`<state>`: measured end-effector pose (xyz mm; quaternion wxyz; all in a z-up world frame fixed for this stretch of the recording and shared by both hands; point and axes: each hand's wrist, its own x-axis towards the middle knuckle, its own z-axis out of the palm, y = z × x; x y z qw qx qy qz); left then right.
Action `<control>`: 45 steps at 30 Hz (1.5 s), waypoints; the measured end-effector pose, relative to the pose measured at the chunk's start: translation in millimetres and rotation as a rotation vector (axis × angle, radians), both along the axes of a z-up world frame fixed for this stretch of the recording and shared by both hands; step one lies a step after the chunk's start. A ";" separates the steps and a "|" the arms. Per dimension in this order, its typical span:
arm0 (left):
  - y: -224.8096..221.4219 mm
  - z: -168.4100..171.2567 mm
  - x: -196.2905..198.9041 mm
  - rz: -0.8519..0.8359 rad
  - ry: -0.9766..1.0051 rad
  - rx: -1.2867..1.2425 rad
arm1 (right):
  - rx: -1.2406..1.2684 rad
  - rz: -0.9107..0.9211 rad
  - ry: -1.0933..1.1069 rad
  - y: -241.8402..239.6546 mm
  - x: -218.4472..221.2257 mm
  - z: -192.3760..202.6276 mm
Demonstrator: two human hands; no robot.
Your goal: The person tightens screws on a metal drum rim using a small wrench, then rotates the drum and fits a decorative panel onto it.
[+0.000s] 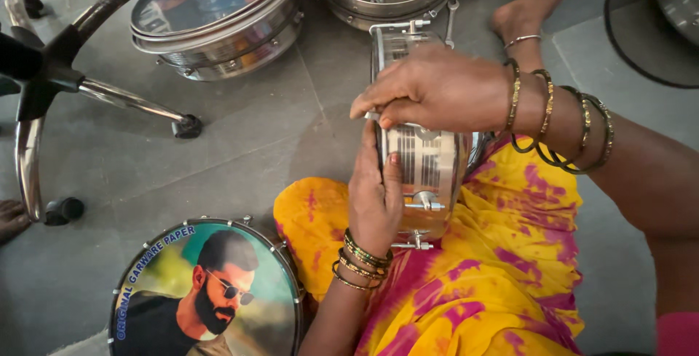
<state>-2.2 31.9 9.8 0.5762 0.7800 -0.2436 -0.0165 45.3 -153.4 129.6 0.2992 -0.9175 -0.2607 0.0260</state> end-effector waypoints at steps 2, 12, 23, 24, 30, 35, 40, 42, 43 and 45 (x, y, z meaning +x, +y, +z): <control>-1.6 0.7 -1.3 -0.003 0.015 -0.007 | -0.096 -0.109 0.100 3.3 0.3 -0.8; -1.6 8.1 -4.4 0.006 -0.037 -0.149 | -0.163 -0.181 0.250 3.3 -0.6 0.0; -1.6 9.1 -1.1 0.015 -0.006 -0.065 | -0.100 -0.328 0.057 -20.1 -14.8 5.8; -0.8 8.9 -0.2 0.020 -0.010 -0.060 | -0.043 -0.320 -0.002 -29.3 -20.9 5.1; 8.6 7.5 13.1 0.095 0.136 -0.006 | 0.456 -0.607 0.029 -102.5 -68.6 -56.4; 13.5 6.9 32.8 0.086 -0.098 0.030 | 0.478 -0.959 0.041 -161.9 -65.2 -197.5; 8.5 13.0 41.7 0.079 0.130 -0.031 | -0.045 -1.078 0.146 -170.8 -55.8 -325.7; 2.4 15.7 42.1 0.078 0.089 -0.016 | -0.093 -0.999 0.131 -157.0 -50.2 -356.1; -0.9 16.9 41.8 0.081 0.057 0.015 | -0.066 -0.955 0.062 -153.5 -51.4 -367.2; -7.4 19.4 41.7 0.092 -0.008 0.076 | -0.011 -0.863 -0.077 -137.4 -51.0 -380.7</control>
